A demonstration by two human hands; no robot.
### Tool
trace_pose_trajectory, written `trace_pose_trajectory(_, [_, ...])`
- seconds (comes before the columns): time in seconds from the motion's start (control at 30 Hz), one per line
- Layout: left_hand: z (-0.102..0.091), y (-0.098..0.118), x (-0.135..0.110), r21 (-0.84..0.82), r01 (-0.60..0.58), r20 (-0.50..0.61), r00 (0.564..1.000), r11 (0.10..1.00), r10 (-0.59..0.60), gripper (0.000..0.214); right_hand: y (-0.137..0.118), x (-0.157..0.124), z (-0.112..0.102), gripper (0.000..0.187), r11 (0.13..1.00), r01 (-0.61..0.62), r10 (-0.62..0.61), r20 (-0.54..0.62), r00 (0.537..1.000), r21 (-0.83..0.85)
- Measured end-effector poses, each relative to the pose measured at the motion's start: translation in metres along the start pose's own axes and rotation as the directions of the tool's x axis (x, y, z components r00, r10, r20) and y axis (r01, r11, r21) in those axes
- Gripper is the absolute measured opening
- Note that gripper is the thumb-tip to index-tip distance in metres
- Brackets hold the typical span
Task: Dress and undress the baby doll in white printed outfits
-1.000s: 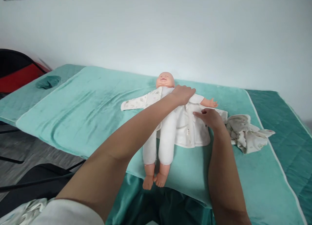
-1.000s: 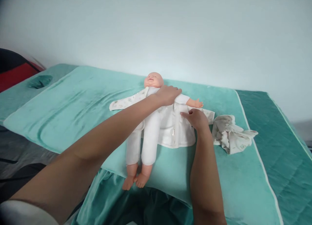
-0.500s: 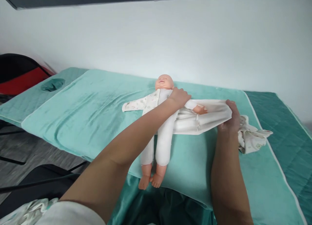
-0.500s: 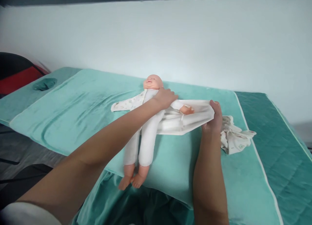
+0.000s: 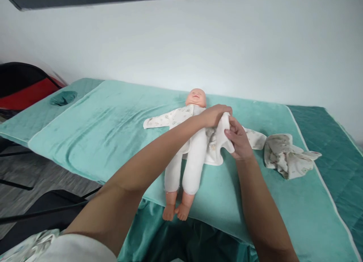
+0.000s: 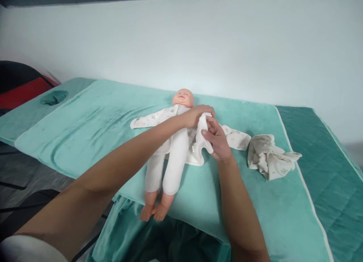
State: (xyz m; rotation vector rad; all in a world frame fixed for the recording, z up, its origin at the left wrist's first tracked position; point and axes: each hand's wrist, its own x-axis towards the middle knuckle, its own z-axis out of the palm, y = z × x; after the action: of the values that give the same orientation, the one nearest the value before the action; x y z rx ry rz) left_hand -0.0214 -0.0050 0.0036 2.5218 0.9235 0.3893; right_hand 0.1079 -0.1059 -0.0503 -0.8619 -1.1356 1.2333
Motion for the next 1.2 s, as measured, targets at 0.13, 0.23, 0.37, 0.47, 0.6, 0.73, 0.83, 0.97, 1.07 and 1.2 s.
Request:
trace_pose_trajectory(0.13, [-0.022, -0.021, -0.018, -0.132, -0.134, -0.086, 0.989, 0.982, 0.123, 0.014, -0.005, -0.007, 0.004, 0.063, 0.999, -0.042, 0.03, 0.294, 0.955, 0.034])
trace_pose_trajectory(0.23, [-0.029, -0.042, -0.033, -0.11, -0.061, -0.284, 0.958, 0.992, 0.027, 0.022, -0.01, -0.009, 0.005, 0.057, 0.992, -0.117, 0.075, 0.495, 0.866, 0.055])
trace_pose_trajectory(0.37, [-0.025, -0.058, -0.057, -0.162, 0.117, -0.469, 0.865, 0.98, -0.181, 0.023, -0.011, -0.01, 0.004, 0.051, 0.984, -0.177, 0.133, 0.605, 0.785, 0.013])
trace_pose_trajectory(0.47, [-0.012, -0.061, -0.079, -0.285, 0.13, -0.57, 0.774, 0.95, -0.277, 0.015, -0.009, -0.011, 0.001, 0.045, 0.988, -0.156, 0.136, 0.515, 0.846, -0.005])
trace_pose_trajectory(0.6, [0.014, -0.068, -0.116, -0.423, 0.099, -0.649, 0.661, 0.901, -0.378, 0.012, -0.002, -0.007, 0.002, 0.035, 0.99, -0.143, 0.135, 0.349, 0.927, -0.004])
trace_pose_trajectory(0.73, [0.038, -0.088, -0.156, -0.362, 0.136, -0.672, 0.648, 0.922, -0.359, 0.024, 0.008, 0.0, 0.01, 0.02, 0.998, -0.013, 0.007, 0.085, 0.996, 0.067])
trace_pose_trajectory(0.83, [0.043, -0.106, -0.178, -0.181, 0.238, -0.702, 0.648, 0.954, -0.295, 0.029, 0.013, 0.002, 0.013, 0.021, 0.995, 0.057, -0.053, -0.046, 0.998, 0.077])
trace_pose_trajectory(0.97, [0.035, -0.133, -0.198, 0.055, 0.483, -0.645, 0.685, 0.874, -0.338, 0.051, 0.017, 0.0, 0.01, 0.017, 0.994, 0.082, -0.075, -0.094, 0.993, 0.074])
trace_pose_trajectory(1.07, [0.027, -0.157, -0.211, 0.095, 0.633, -0.598, 0.654, 0.769, -0.464, 0.062, 0.02, -0.005, 0.006, 0.013, 0.998, 0.05, -0.046, -0.093, 0.995, 0.038])
trace_pose_trajectory(1.2, [0.022, -0.176, -0.226, 0.083, 0.698, -0.592, 0.609, 0.711, -0.528, 0.062, 0.026, -0.016, 0.004, 0.012, 0.996, -0.057, 0.052, -0.068, 0.996, -0.075])
